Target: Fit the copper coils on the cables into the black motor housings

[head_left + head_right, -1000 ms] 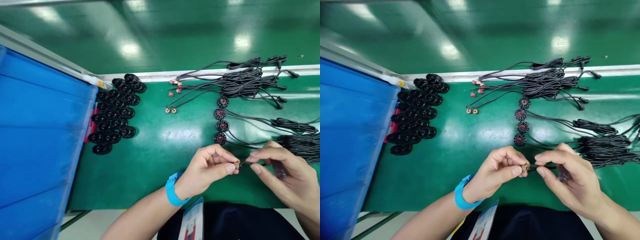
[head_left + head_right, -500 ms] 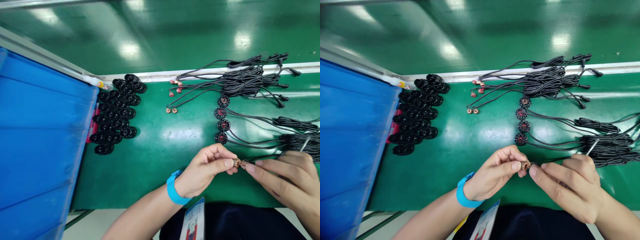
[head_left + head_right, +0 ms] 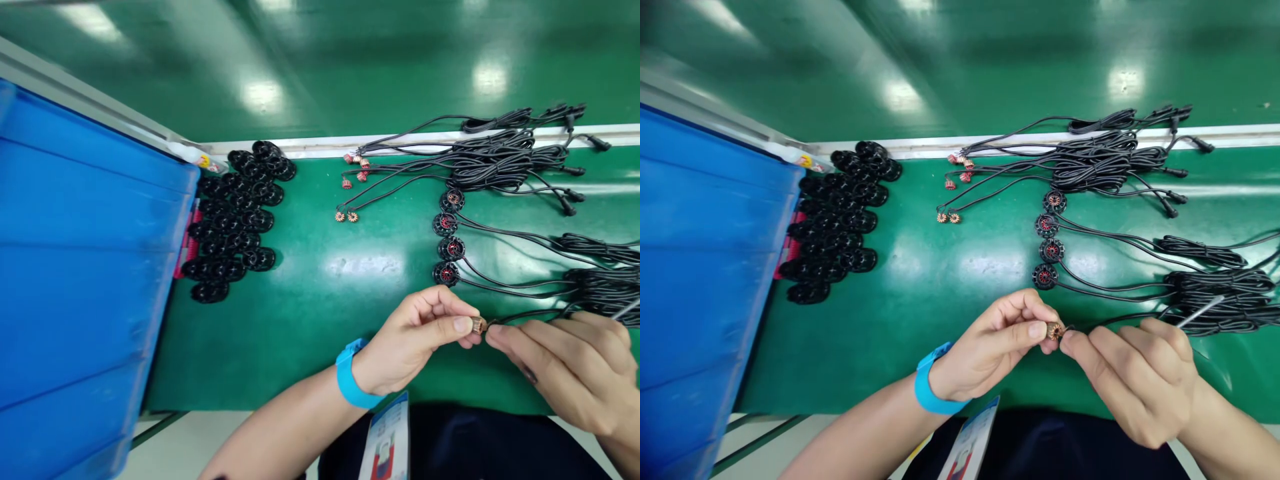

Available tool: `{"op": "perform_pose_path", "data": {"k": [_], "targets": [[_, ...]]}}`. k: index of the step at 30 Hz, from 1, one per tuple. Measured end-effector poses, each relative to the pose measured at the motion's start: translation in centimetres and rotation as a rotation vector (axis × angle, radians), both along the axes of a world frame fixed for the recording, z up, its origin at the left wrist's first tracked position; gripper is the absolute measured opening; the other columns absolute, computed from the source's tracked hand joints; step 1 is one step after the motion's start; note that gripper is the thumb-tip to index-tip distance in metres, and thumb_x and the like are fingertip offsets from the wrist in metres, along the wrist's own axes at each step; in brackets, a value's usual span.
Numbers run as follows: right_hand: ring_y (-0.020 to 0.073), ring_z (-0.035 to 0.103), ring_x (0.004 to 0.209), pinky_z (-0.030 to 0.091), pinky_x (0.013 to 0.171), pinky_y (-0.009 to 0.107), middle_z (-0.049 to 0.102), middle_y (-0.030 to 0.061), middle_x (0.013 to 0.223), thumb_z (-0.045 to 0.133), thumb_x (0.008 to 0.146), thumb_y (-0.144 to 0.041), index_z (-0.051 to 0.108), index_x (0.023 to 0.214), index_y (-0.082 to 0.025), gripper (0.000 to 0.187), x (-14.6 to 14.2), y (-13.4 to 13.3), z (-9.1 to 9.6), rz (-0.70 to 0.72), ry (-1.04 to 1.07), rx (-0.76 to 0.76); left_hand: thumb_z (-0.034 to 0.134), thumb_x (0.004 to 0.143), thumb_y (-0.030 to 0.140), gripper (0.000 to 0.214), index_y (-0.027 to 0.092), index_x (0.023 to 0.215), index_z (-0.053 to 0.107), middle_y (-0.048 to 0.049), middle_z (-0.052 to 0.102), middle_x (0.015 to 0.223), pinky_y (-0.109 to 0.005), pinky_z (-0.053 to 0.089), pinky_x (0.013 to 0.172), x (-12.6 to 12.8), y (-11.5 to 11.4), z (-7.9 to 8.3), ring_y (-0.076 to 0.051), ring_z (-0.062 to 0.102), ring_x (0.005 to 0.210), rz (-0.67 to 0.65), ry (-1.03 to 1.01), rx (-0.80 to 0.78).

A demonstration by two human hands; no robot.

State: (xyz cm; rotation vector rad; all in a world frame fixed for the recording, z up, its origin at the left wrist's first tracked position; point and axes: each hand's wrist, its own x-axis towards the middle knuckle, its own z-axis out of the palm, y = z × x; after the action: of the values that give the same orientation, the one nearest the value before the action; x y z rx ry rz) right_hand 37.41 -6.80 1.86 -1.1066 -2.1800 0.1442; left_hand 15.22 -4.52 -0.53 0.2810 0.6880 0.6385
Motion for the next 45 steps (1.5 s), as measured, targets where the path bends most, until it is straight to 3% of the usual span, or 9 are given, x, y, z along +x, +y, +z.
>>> {"op": "perform_pose_path", "data": {"k": [2,4,7,10,18,24,36,45], "targets": [[0.0125,0.057,0.062,0.045,0.057,0.033,0.072,-0.0022,0.072,0.078,0.088,-0.010,0.080,0.087,-0.022,0.012,-0.5,0.6,-0.2,0.066,-0.132,0.235,0.094,0.076,0.030,0.026,0.015,0.084,0.075,-0.0010,0.075,0.079,-0.021,0.053,0.073,0.0,-0.1,0.0,-0.010,0.069,0.073,0.017,-0.005,0.007],[0.0139,0.058,0.064,0.047,0.058,0.034,0.071,0.0003,0.071,0.076,0.088,-0.008,0.078,0.082,-0.020,0.013,-0.6,0.7,-0.5,0.068,-0.191,0.297,0.094,0.076,0.029,0.025,0.014,0.084,0.075,-0.0012,0.075,0.079,-0.021,0.054,0.073,0.0,-0.2,-0.1,-0.010,0.070,0.072,0.019,-0.005,0.005],[0.0146,0.061,0.066,0.050,0.061,0.034,0.072,-0.0010,0.075,0.079,0.087,-0.011,0.078,0.093,-0.023,0.013,0.0,0.0,-1.1,0.038,-0.168,0.187,0.093,0.078,0.029,0.024,0.014,0.085,0.075,-0.0019,0.076,0.080,-0.020,0.054,0.072,-0.1,-0.2,-0.1,-0.010,0.071,0.073,0.033,-0.016,0.008],[0.0154,0.064,0.070,0.053,0.065,0.034,0.074,-0.0004,0.083,0.083,0.084,-0.013,0.077,0.111,-0.025,0.030,0.8,-0.8,-1.6,0.028,-0.111,0.061,0.093,0.077,0.025,0.024,0.015,0.089,0.075,-0.0021,0.078,0.085,-0.019,0.055,0.075,-0.1,-0.1,-0.3,-0.010,0.073,0.077,0.024,-0.055,0.031],[0.0199,0.071,0.082,0.054,0.069,0.036,0.078,0.0048,0.099,0.086,0.083,-0.019,0.071,0.119,-0.022,0.040,-0.4,-0.1,-1.0,-0.020,0.071,-0.116,0.091,0.078,0.017,0.020,0.017,0.090,0.075,-0.0015,0.078,0.091,-0.023,0.059,0.081,0.0,-0.6,-0.6,-0.010,0.074,0.079,0.036,-0.003,0.139],[0.0153,0.069,0.076,0.052,0.067,0.033,0.077,0.0040,0.094,0.084,0.083,-0.011,0.073,0.109,-0.020,0.030,-1.2,0.0,-1.1,0.005,0.085,-0.101,0.092,0.077,0.017,0.018,0.018,0.088,0.078,-0.0004,0.075,0.086,-0.021,0.058,0.079,0.2,-0.5,-0.4,-0.008,0.070,0.077,0.050,-0.030,0.126],[0.0162,0.068,0.071,0.053,0.061,0.035,0.079,-0.0013,0.090,0.090,0.078,-0.016,0.076,0.116,-0.026,0.042,0.0,-1.0,-1.7,0.011,-0.087,0.036,0.091,0.076,0.022,0.018,0.018,0.086,0.077,-0.0017,0.070,0.088,-0.024,0.051,0.077,0.3,-0.9,-0.2,-0.011,0.063,0.078,0.044,-0.048,0.063],[0.0143,0.065,0.067,0.051,0.060,0.034,0.079,0.0015,0.085,0.089,0.078,-0.012,0.077,0.103,-0.017,0.028,-1.0,-0.1,-0.4,0.067,-0.145,0.127,0.080,0.074,0.010,0.010,0.018,0.079,0.076,-0.0001,0.070,0.085,-0.023,0.047,0.079,0.4,-0.7,-0.1,-0.010,0.061,0.080,0.056,-0.106,-0.055]]}}
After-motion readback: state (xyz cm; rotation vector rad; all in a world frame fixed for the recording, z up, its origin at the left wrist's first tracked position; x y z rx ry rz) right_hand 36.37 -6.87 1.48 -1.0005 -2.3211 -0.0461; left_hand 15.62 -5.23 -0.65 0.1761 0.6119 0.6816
